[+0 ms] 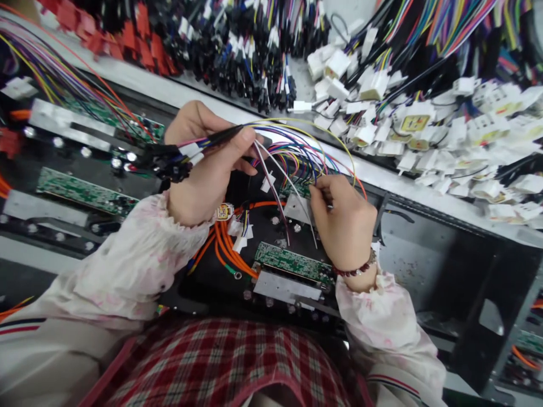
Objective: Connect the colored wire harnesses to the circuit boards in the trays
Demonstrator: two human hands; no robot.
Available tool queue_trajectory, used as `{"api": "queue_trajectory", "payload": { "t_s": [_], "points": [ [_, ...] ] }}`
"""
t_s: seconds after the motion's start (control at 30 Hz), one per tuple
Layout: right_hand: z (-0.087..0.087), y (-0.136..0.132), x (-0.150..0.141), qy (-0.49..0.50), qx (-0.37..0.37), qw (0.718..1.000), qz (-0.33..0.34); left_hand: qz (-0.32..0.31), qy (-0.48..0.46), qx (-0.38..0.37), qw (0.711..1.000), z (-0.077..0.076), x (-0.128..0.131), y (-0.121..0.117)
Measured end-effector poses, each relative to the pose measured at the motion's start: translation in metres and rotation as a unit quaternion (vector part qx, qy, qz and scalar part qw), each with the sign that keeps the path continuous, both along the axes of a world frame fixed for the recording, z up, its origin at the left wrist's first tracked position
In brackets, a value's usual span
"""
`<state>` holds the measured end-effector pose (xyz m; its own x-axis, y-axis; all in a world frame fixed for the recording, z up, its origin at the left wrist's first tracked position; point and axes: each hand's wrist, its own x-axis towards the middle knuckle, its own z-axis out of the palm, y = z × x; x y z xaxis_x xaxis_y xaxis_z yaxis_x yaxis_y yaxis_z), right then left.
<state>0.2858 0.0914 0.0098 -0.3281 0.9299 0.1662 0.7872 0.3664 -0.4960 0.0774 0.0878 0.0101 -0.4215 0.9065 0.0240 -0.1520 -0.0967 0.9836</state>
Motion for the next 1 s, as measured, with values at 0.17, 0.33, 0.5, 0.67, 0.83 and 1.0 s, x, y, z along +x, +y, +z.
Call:
{"api": "queue_trajectory", "payload": {
  "t_s": [0.17, 0.33, 0.5, 0.67, 0.83, 1.0],
  "points": [
    [-0.005, 0.001, 0.001, 0.004, 0.019, 1.0, -0.005, 0.001, 0.016, -0.01, 1.0, 0.0, 0.0, 0.0],
    [0.0, 0.0, 0.001, -0.015, 0.011, 1.0, 0.003, -0.007, -0.013, 0.0, 1.0, -0.002, -0.002, 0.0],
    [0.023, -0.005, -0.012, -0.057, 0.061, 0.996, -0.031, -0.013, -0.042, -0.016, 0.999, 0.0, 0.001, -0.001],
    [0.021, 0.005, -0.035, -0.034, 0.078, 0.992, 0.088, -0.033, -0.109, -0.011, 0.993, 0.0, 0.0, -0.002],
    [0.015, 0.014, -0.039, -0.029, 0.119, 0.988, 0.095, -0.071, -0.126, -0.02, 0.989, 0.0, 0.0, -0.003],
    [0.019, 0.014, -0.036, -0.043, 0.13, 0.987, 0.083, -0.07, -0.145, -0.064, 0.985, 0.002, 0.0, -0.003]
  ]
}}
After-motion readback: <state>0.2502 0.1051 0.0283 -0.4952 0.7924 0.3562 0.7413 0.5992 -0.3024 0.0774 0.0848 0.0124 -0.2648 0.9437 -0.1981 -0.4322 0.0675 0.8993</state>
